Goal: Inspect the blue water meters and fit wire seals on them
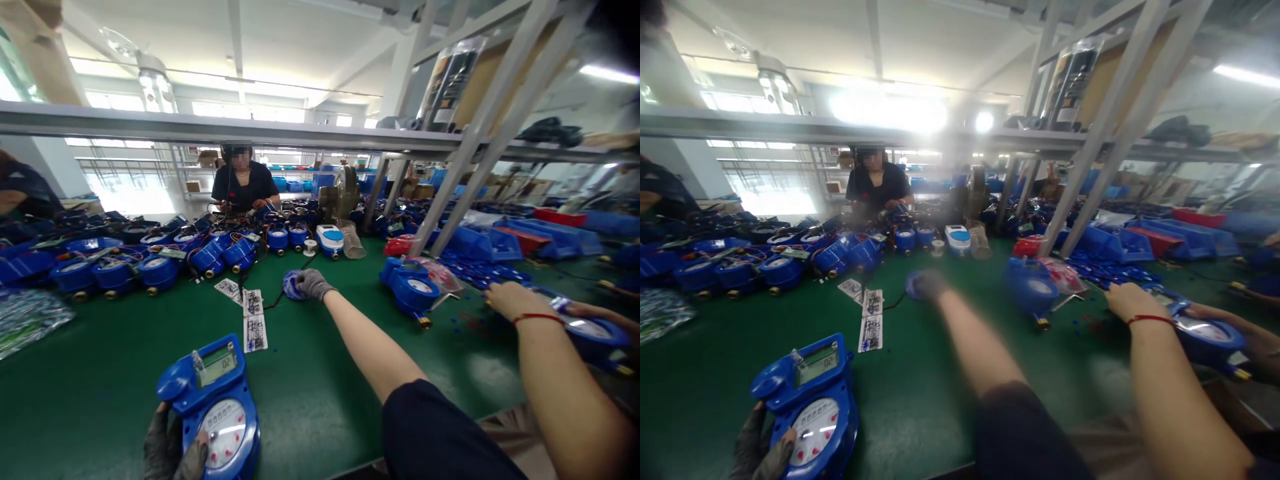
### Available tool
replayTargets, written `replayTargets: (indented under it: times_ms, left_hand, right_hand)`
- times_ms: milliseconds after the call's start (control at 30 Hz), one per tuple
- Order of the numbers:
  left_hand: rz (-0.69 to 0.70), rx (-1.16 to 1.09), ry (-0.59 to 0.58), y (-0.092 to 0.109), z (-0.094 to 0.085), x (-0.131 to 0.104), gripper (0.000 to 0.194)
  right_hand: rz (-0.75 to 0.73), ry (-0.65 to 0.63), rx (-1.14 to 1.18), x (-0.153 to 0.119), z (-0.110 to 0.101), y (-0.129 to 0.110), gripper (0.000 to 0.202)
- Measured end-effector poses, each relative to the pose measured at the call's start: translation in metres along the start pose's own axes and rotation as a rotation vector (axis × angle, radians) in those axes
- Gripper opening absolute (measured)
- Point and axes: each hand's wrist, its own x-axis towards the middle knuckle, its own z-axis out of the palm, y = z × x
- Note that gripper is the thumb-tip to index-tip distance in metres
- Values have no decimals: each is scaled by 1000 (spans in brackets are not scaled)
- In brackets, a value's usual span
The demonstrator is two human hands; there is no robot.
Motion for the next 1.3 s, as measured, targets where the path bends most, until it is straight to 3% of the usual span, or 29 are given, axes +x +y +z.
replayTargets:
  times_ms: [133, 367, 533, 767, 933, 1100, 1300]
  left_hand:
    - [-37, -69, 46, -1, 2, -4, 91]
    - [19, -115, 13, -9, 0, 2, 83]
    - [26, -120, 5, -8, 0, -6, 87]
    - [37, -102, 13, -5, 2, -7, 88]
    - [60, -97, 14, -4, 3, -7, 86]
    - [48, -83, 13, -2, 3, -9, 90]
    - [-3, -101, 28, 1, 3, -9, 93]
  right_hand:
    - [-26, 32, 54, -20, 3, 4, 26]
    - [-147, -36, 47, -65, 37, -9, 14]
    - [-147, -22, 70, -73, 39, -10, 14]
    - [-61, 137, 228, -77, 28, 28, 17]
    - [72, 289, 327, -101, 59, 49, 37]
    - [0, 340, 398, -107, 96, 23, 45]
    - [-159, 383, 401, -92, 87, -20, 40]
